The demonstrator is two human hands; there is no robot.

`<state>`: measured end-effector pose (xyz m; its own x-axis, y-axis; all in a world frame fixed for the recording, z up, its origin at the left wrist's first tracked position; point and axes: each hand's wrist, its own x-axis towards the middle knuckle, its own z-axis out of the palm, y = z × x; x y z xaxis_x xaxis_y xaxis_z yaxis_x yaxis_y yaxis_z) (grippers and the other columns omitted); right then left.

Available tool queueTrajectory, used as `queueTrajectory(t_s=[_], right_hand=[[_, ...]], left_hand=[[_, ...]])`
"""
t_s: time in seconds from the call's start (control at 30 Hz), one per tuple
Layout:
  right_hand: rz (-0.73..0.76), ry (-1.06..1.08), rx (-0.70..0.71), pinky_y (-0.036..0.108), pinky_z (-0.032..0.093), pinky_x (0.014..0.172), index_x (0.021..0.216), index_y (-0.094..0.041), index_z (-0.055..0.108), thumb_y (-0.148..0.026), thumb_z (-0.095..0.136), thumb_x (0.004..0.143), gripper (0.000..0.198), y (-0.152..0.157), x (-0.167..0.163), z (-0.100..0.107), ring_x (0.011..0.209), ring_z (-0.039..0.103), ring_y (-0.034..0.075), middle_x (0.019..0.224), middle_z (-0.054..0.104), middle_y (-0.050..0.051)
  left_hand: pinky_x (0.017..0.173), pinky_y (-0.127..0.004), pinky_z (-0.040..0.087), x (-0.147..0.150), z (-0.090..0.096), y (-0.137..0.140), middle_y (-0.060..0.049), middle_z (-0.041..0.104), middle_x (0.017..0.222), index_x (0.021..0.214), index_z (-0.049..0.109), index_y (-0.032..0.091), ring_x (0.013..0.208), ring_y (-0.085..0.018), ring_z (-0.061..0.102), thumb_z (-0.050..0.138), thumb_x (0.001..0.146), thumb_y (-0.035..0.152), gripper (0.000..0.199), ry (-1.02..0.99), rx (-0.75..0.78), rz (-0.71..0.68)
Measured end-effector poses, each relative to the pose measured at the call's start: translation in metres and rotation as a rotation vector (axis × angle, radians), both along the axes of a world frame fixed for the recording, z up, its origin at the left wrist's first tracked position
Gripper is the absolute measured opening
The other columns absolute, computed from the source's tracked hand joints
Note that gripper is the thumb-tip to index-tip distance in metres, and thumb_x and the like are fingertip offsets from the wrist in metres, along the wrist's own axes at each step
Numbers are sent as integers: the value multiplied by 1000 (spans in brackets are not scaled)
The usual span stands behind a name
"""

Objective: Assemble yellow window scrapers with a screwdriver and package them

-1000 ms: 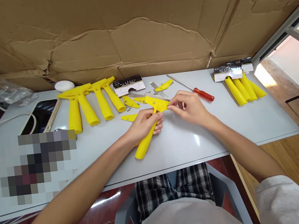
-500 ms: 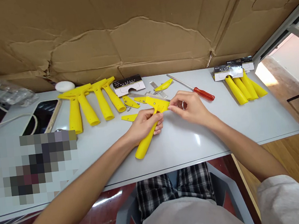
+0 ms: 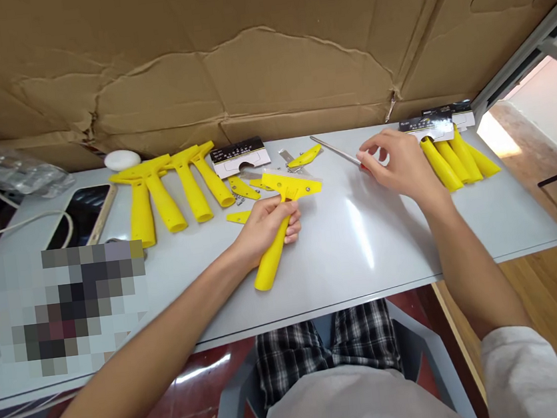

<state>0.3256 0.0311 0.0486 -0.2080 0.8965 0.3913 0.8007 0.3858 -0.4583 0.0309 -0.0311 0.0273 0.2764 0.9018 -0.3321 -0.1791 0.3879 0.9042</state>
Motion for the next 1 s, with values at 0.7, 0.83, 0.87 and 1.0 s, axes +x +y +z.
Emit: queueTrajectory(t_s=[0.7,0.83,0.87,1.0], right_hand=[[317,972,221,31,53,37,96,-29,53,-41,102,76,54,18,38,17,50,69,19,86,84,-2],[330,983,213,30,51,34,93,-29,51,-41,103,75,56,16,35,19,46,66,18,83,84,-3],[325,981,218,30,51,34,93,-29,51,-41,103,75,56,16,34,19,46,66,18,83,84,-3],[299,971,210,30,52,35,91,-29,51,-42,103,74,56,15,33,19,47,67,18,84,84,-3]], left_hand=[[43,-19,38,0,7,6,3,53,67,72,49,20,54,-7,47,86,83,27,39,-90,37,245],[43,-18,38,1,9,6,3,52,67,72,48,21,54,-7,46,89,84,30,44,-88,19,248],[43,-18,38,0,9,5,3,52,67,71,48,21,53,-7,46,89,84,30,44,-88,18,244],[43,-19,39,-1,6,5,3,52,67,70,48,20,53,-7,47,89,82,28,43,-104,37,227]])
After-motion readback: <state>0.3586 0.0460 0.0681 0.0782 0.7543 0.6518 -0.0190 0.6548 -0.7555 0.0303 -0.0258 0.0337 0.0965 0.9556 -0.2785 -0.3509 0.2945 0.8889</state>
